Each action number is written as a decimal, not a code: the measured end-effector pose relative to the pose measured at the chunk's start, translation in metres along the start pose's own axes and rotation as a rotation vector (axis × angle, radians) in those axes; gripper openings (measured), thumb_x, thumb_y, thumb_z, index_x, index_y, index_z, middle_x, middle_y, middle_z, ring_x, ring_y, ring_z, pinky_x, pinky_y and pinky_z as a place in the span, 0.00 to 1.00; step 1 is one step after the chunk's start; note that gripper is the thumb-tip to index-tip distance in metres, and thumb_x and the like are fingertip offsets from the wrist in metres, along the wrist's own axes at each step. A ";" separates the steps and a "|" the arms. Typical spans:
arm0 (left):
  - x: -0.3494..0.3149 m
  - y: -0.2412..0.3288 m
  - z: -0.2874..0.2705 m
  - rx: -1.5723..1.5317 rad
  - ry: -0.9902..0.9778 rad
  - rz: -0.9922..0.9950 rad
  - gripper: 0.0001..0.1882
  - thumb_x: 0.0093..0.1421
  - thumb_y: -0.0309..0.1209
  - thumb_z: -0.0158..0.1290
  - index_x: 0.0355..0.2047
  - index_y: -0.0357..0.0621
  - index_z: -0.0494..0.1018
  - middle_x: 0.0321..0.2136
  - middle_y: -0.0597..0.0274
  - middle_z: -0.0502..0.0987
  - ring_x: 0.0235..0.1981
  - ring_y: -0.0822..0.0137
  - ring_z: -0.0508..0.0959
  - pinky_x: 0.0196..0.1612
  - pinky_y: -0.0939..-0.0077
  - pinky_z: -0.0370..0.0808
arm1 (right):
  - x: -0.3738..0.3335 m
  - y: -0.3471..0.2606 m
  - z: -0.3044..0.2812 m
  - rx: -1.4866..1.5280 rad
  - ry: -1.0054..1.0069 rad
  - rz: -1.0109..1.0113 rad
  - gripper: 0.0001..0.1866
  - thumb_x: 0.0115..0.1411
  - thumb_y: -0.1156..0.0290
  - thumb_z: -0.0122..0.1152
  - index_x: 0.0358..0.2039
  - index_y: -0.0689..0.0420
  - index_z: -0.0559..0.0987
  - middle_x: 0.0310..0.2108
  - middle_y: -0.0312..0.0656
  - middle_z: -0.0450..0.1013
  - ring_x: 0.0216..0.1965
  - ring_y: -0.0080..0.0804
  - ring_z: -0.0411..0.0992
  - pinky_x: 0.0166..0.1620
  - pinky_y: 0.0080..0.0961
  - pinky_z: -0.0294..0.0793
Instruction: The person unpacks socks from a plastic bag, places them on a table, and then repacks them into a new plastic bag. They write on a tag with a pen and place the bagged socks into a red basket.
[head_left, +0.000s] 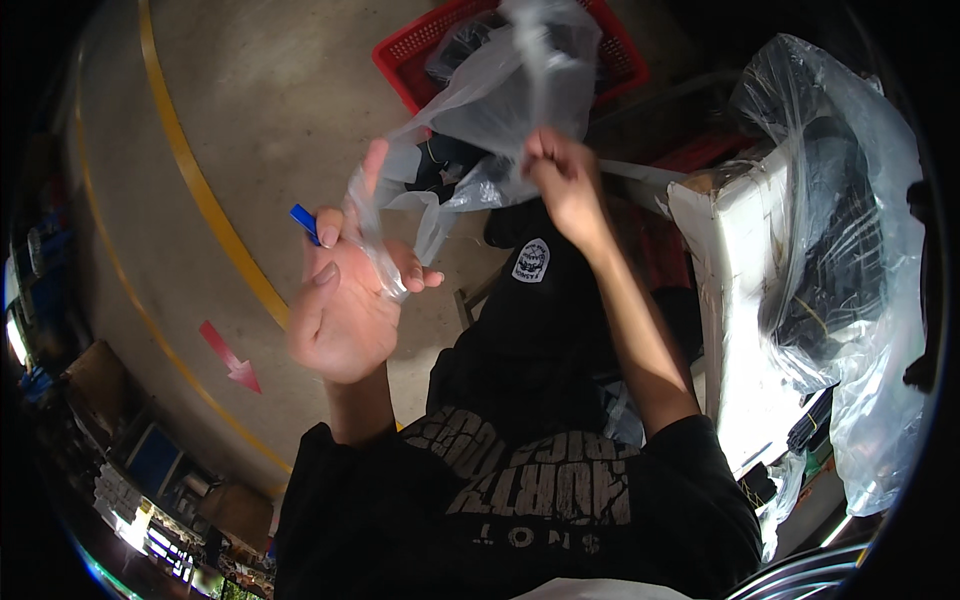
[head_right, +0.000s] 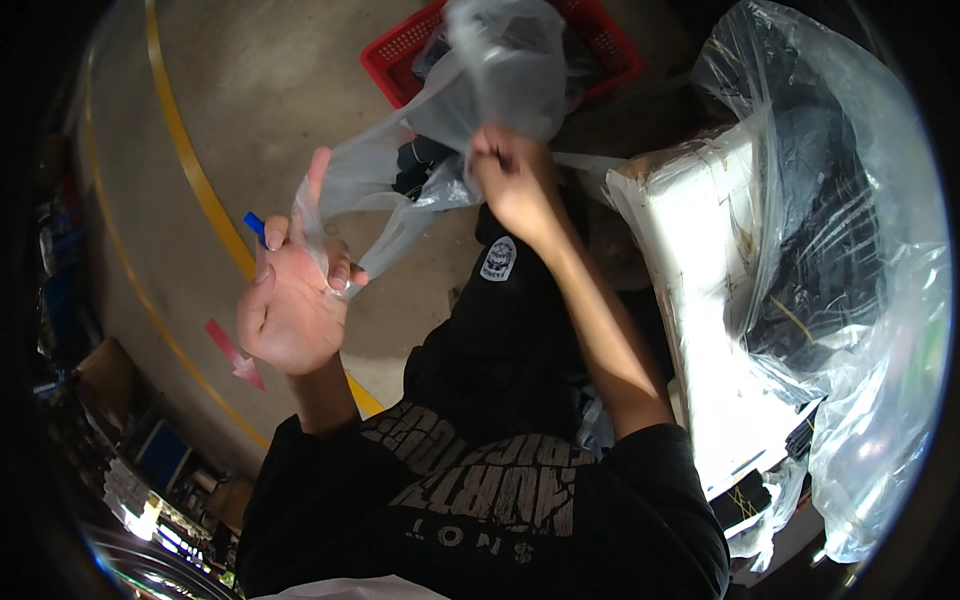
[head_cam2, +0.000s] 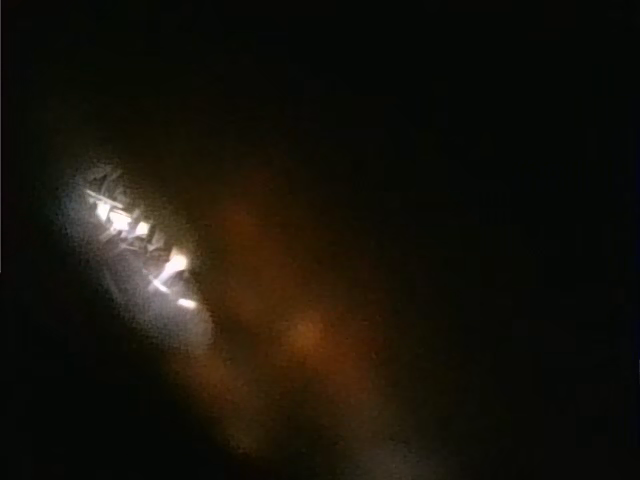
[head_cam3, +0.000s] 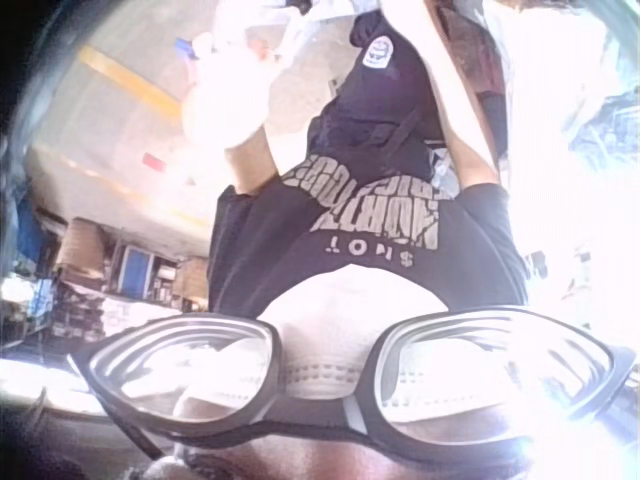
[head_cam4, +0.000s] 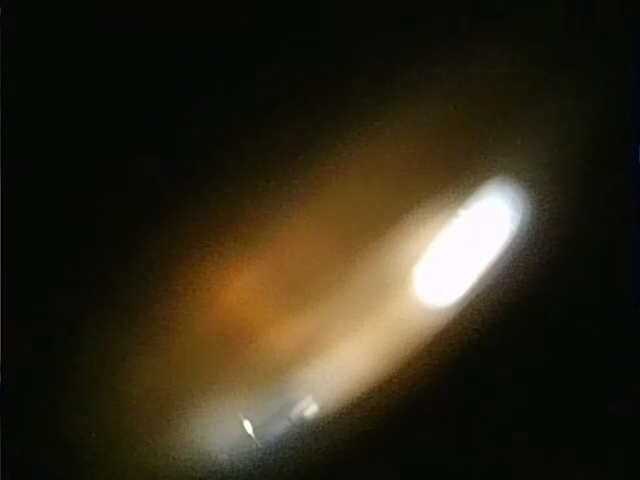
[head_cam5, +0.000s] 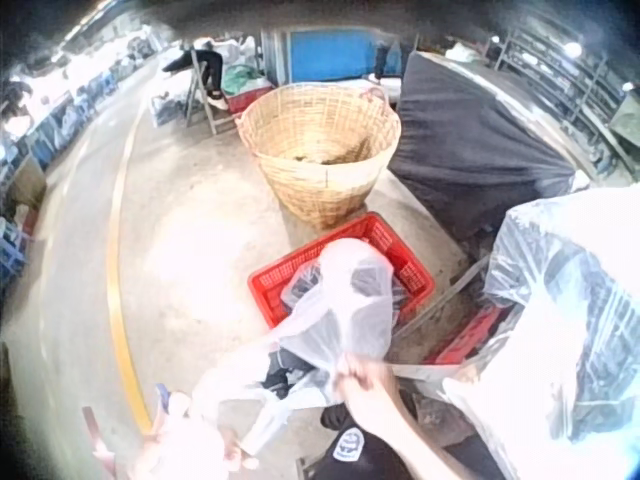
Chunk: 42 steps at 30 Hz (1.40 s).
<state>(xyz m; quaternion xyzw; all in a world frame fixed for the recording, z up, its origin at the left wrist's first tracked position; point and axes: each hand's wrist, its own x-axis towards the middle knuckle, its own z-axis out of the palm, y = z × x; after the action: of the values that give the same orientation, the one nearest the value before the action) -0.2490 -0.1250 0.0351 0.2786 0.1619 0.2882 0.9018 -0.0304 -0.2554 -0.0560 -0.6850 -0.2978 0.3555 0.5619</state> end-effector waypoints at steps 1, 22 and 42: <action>0.002 0.003 0.000 0.008 0.009 0.007 0.10 0.68 0.37 0.47 0.46 0.48 0.68 0.76 0.28 0.33 0.36 0.56 0.82 0.48 0.54 0.82 | -0.017 0.014 -0.003 0.016 -0.020 0.006 0.06 0.61 0.78 0.51 0.28 0.58 0.74 0.21 0.29 0.65 0.25 0.14 0.61 0.28 0.21 0.60; -0.013 -0.033 0.009 1.096 -0.176 0.020 0.25 0.53 0.30 0.67 0.45 0.41 0.64 0.68 0.27 0.63 0.26 0.59 0.83 0.35 0.68 0.81 | -0.109 -0.110 0.000 0.126 0.075 -0.142 0.10 0.54 0.88 0.43 0.25 0.59 0.71 0.23 0.35 0.68 0.22 0.21 0.62 0.28 0.21 0.61; -0.004 -0.037 -0.034 -0.521 0.066 -0.254 0.17 0.74 0.26 0.40 0.56 0.30 0.71 0.43 0.47 0.83 0.13 0.85 0.64 0.17 0.94 0.67 | -0.129 -0.036 0.006 0.878 -0.092 0.345 0.59 0.64 0.27 0.52 0.78 0.60 0.47 0.77 0.54 0.50 0.76 0.50 0.53 0.73 0.52 0.58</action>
<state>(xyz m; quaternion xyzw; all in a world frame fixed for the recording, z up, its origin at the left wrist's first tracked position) -0.2520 -0.1388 -0.0130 0.0054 0.1451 0.2135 0.9661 -0.1095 -0.3495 -0.0014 -0.4057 -0.0256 0.5659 0.7173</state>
